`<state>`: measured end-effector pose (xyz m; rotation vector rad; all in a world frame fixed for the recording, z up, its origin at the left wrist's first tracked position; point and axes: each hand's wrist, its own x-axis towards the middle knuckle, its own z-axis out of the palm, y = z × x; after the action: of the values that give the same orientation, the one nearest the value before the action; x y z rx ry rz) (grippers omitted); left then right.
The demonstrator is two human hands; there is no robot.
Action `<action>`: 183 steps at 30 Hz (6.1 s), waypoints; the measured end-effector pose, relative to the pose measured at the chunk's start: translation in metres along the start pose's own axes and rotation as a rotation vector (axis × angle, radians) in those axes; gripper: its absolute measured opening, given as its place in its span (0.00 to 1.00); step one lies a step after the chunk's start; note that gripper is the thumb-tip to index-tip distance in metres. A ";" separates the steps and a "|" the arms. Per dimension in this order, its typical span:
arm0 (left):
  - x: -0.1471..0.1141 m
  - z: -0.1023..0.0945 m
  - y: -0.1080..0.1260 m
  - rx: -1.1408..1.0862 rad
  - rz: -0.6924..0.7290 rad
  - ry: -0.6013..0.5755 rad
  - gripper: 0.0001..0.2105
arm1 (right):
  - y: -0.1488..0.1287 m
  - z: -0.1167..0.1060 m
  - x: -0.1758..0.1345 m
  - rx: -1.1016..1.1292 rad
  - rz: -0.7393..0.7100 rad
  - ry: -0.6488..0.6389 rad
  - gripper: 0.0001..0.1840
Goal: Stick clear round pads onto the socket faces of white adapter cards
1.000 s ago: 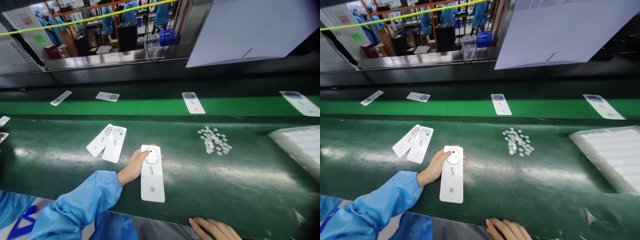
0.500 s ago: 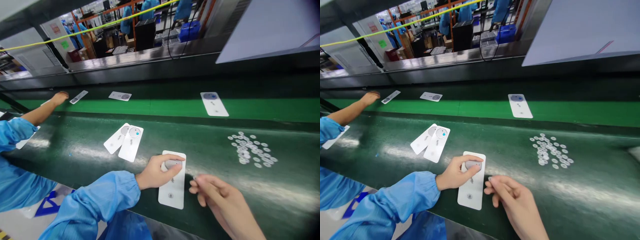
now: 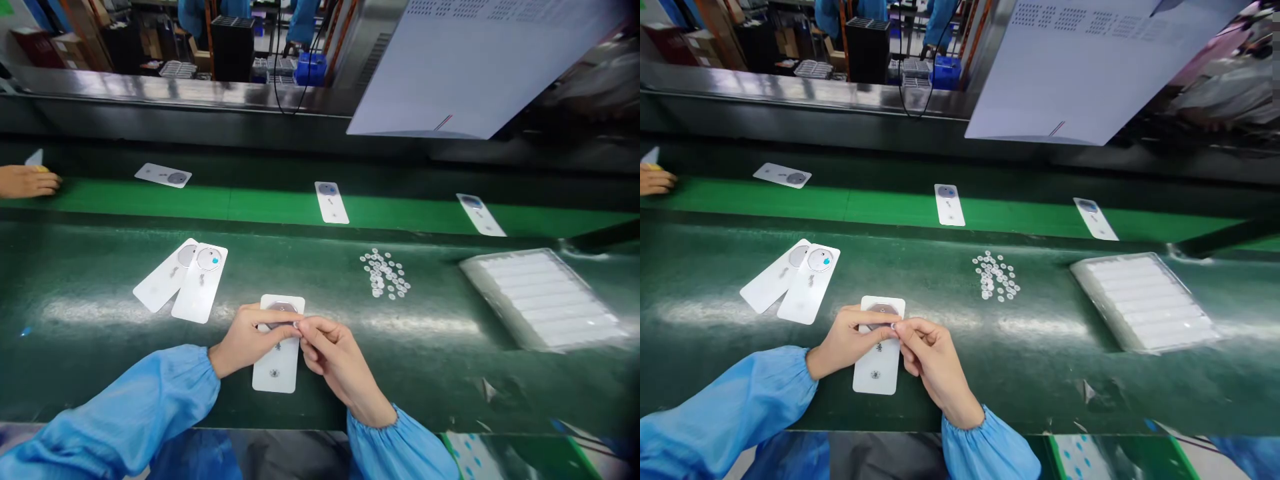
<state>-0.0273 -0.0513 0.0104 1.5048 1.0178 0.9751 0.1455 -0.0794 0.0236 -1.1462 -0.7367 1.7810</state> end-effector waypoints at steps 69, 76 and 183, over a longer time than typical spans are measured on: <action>0.026 -0.010 -0.012 -0.699 -0.212 -0.013 0.33 | -0.121 0.056 0.190 -0.971 -0.606 0.322 0.20; 0.036 -0.016 -0.024 -0.653 -0.139 0.227 0.32 | -0.131 0.053 0.149 -0.877 -0.640 0.229 0.19; 0.019 -0.014 0.008 -0.110 -0.156 0.136 0.32 | 0.022 -0.053 -0.066 -0.486 -0.410 0.201 0.11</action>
<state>-0.0335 -0.0300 0.0221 1.2629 1.1418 1.0148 0.1992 -0.1467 0.0108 -1.3450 -1.2233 1.1557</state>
